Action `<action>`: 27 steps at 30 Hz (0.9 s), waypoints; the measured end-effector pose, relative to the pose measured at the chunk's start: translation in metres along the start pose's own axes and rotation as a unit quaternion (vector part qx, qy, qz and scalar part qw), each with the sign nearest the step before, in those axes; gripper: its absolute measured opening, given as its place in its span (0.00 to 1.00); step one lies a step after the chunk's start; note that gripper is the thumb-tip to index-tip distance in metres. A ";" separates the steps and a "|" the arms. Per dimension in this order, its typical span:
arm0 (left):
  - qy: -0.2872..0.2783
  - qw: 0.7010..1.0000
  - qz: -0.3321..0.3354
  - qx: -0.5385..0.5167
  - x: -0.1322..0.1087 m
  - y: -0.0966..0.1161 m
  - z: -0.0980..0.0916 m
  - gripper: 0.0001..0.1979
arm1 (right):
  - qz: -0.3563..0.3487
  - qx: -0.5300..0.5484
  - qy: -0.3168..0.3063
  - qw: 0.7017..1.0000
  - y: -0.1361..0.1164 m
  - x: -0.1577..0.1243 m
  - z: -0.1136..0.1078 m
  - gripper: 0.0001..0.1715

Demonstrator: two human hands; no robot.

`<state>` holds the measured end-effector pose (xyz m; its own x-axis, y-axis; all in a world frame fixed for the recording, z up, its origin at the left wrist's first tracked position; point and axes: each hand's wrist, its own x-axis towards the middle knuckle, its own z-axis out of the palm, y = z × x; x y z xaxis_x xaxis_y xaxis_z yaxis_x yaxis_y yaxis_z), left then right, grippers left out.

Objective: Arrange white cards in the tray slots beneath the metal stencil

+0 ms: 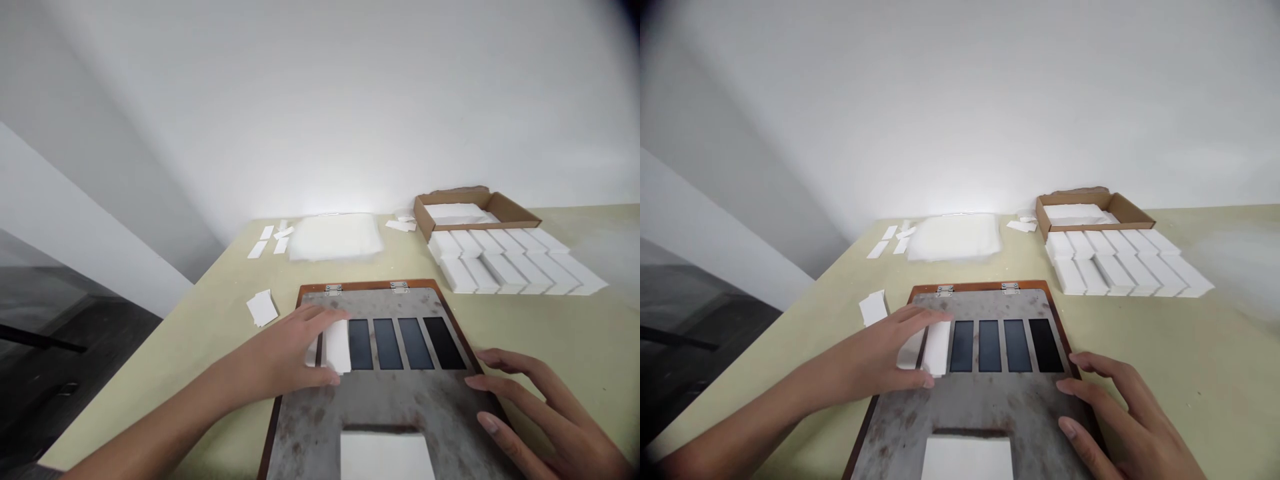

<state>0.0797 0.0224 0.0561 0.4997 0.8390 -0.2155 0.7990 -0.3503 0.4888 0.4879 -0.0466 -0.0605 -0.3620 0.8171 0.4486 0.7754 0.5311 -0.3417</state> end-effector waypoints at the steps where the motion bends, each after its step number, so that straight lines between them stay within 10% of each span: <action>1: -0.001 1.000 0.000 0.000 0.002 0.002 0.000 0.42 | 0.004 0.000 -0.003 1.000 -0.002 0.001 -0.001 0.21; 27: -0.021 0.999 0.027 0.001 0.031 0.016 0.013 0.38 | -0.015 0.018 0.017 1.000 -0.024 0.019 -0.015 0.17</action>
<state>0.1124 0.0378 0.0456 0.5560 0.8003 -0.2242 0.7707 -0.3956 0.4995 0.4700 -0.0472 -0.0312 -0.3664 0.7926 0.4873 0.7448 0.5638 -0.3569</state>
